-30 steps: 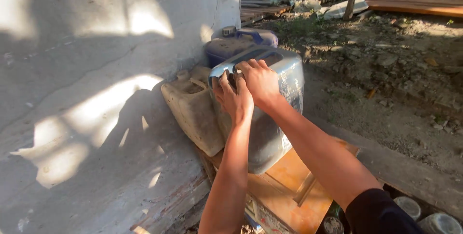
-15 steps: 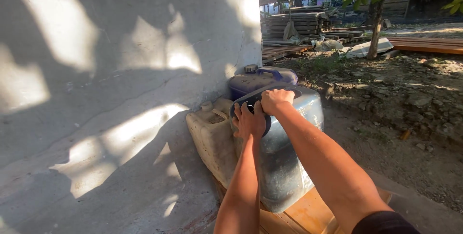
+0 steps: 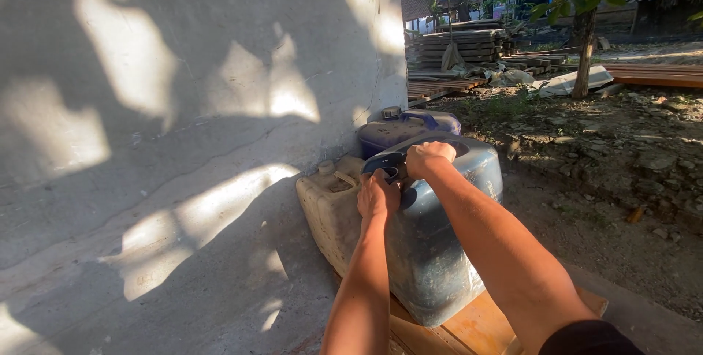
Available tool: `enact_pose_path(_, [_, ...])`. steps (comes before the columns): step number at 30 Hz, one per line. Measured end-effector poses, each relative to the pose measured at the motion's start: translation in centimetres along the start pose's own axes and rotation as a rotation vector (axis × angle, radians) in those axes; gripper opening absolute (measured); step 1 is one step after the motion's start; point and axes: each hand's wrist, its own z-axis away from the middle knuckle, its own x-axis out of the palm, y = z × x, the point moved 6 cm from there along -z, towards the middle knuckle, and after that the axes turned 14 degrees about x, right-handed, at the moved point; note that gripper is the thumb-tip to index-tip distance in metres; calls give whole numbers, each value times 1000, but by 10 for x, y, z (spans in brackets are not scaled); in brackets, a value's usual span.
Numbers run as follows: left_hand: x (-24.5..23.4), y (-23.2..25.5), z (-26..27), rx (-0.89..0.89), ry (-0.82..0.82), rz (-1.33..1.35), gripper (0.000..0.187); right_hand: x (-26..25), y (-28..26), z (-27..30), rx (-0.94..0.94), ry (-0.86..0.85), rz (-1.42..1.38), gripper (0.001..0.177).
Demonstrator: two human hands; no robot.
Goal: Organizing glass bottles into a wooden crate.
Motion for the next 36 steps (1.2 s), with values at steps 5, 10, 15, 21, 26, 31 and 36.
enact_pose_path(5, [1, 10, 5, 206, 65, -30, 41, 0, 9, 4, -11, 65, 54, 31])
enact_pose_path(10, [-6, 26, 26, 238, 105, 49, 40, 3, 24, -6, -57, 281, 33, 23])
enact_pose_path(15, [-24, 40, 40, 213, 123, 86, 41, -9, 30, 3, -186, 406, 225, 19])
enact_pose_path(21, [-65, 33, 35, 354, 220, 31, 22, -52, 14, 53, -448, 601, 421, 18])
enact_pose_path(26, [-155, 32, 50, 486, 306, -2, 21, -107, -22, 94, -529, 440, 210, 29])
enact_pose_path(31, [-255, 25, 81, 483, 374, -49, 25, -149, -71, 147, -628, 434, 154, 36])
enact_pose_path(36, [-319, 3, 120, 499, 387, -108, 23, -148, -113, 188, -704, 367, 90, 40])
